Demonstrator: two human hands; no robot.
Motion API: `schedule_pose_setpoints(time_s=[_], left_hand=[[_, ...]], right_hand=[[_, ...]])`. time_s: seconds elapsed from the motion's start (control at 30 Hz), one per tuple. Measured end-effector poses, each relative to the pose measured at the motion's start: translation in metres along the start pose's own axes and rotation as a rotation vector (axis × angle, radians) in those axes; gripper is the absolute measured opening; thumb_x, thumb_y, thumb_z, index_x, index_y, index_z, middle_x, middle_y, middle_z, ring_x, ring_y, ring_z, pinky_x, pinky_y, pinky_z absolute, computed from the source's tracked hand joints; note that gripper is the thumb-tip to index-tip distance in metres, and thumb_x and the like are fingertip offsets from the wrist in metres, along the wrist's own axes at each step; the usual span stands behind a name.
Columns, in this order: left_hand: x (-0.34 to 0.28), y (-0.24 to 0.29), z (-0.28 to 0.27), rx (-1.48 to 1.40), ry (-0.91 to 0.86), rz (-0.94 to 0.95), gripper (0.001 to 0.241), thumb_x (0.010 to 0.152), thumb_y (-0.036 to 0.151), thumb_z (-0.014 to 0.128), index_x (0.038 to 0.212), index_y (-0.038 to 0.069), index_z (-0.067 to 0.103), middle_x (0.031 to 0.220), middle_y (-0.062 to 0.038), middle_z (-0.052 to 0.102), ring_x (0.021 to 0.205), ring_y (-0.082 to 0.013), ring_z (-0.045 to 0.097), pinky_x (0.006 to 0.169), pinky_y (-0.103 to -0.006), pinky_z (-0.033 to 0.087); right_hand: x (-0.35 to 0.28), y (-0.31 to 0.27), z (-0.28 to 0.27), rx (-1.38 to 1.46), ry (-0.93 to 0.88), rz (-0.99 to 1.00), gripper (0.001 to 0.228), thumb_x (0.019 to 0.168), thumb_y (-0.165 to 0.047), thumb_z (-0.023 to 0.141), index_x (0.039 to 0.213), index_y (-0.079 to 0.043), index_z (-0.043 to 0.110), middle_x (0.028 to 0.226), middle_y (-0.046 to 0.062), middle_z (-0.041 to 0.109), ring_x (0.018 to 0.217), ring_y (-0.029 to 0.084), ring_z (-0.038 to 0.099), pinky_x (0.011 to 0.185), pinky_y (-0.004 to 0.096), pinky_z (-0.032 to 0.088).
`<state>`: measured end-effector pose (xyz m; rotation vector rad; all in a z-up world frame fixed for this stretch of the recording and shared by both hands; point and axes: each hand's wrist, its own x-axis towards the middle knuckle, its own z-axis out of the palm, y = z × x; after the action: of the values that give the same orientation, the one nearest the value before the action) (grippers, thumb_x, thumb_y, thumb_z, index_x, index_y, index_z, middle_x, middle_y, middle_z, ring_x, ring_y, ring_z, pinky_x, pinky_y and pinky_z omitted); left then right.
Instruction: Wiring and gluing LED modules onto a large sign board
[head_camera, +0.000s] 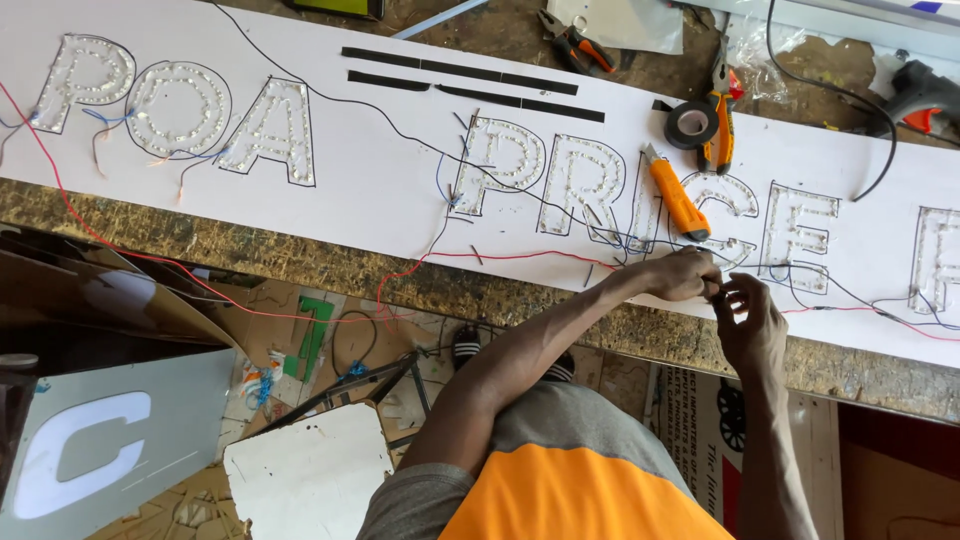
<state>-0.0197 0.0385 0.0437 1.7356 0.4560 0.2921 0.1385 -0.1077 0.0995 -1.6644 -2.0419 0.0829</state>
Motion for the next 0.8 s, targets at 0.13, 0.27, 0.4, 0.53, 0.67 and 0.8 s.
schedule_pose_setpoints(time_s=[0.13, 0.27, 0.4, 0.53, 0.67, 0.8], left_hand=[[0.004, -0.007, 0.002, 0.059, 0.083, 0.003, 0.031, 0.108, 0.03, 0.062, 0.104, 0.007, 0.084, 0.1, -0.012, 0.078, 0.093, -0.0261, 0.072, 0.081, -0.0444, 0.057], [0.001, -0.021, 0.013, 0.105, 0.153, 0.206, 0.026, 0.108, 0.018, 0.063, 0.105, 0.007, 0.087, 0.1, -0.012, 0.073, 0.095, -0.0286, 0.072, 0.084, -0.0448, 0.057], [-0.006, -0.033, 0.025, 0.328, 0.251, 0.334, 0.014, 0.105, 0.014, 0.073, 0.107, 0.012, 0.086, 0.099, -0.006, 0.062, 0.093, -0.0242, 0.064, 0.081, -0.0425, 0.054], [-0.025, -0.025, 0.03, 0.478, 0.313, 0.401, 0.04, 0.089, -0.013, 0.078, 0.122, 0.009, 0.082, 0.105, -0.002, 0.06, 0.098, -0.02, 0.058, 0.079, -0.0333, 0.058], [-0.026, -0.018, 0.033, 0.647, 0.298, 0.381, 0.014, 0.1, -0.006, 0.073, 0.11, -0.005, 0.081, 0.118, -0.007, 0.058, 0.104, -0.0208, 0.055, 0.088, -0.0382, 0.055], [-0.034, -0.014, 0.047, 0.67, 0.465, 0.307, 0.048, 0.107, -0.014, 0.06, 0.154, -0.005, 0.063, 0.139, -0.021, 0.069, 0.105, -0.0275, 0.076, 0.082, -0.0349, 0.072]], right_hand=[[-0.001, -0.007, 0.002, 0.026, 0.157, -0.146, 0.027, 0.109, 0.002, 0.091, 0.13, -0.002, 0.076, 0.128, 0.018, 0.08, 0.105, 0.031, 0.077, 0.084, 0.045, 0.068], [-0.006, -0.011, -0.001, 0.068, 0.212, -0.15, 0.01, 0.116, 0.004, 0.085, 0.124, -0.001, 0.083, 0.124, 0.018, 0.084, 0.107, 0.031, 0.08, 0.085, 0.043, 0.065], [-0.002, 0.007, 0.009, 0.146, 0.16, 0.006, 0.004, 0.125, 0.002, 0.079, 0.127, 0.003, 0.082, 0.103, 0.015, 0.085, 0.074, 0.023, 0.08, 0.061, 0.034, 0.064], [0.007, 0.01, 0.026, 0.176, 0.068, 0.393, 0.006, 0.119, -0.006, 0.086, 0.124, -0.01, 0.086, 0.087, 0.007, 0.08, 0.073, 0.015, 0.075, 0.061, 0.034, 0.059], [0.013, 0.028, 0.036, 0.107, 0.045, 0.357, 0.007, 0.117, -0.011, 0.089, 0.12, -0.005, 0.087, 0.088, 0.006, 0.081, 0.054, 0.008, 0.051, 0.041, 0.027, 0.036], [0.019, 0.024, 0.022, 0.261, -0.041, 0.375, 0.015, 0.121, -0.009, 0.081, 0.131, 0.002, 0.082, 0.085, 0.014, 0.08, 0.059, 0.018, 0.07, 0.049, 0.033, 0.057]])
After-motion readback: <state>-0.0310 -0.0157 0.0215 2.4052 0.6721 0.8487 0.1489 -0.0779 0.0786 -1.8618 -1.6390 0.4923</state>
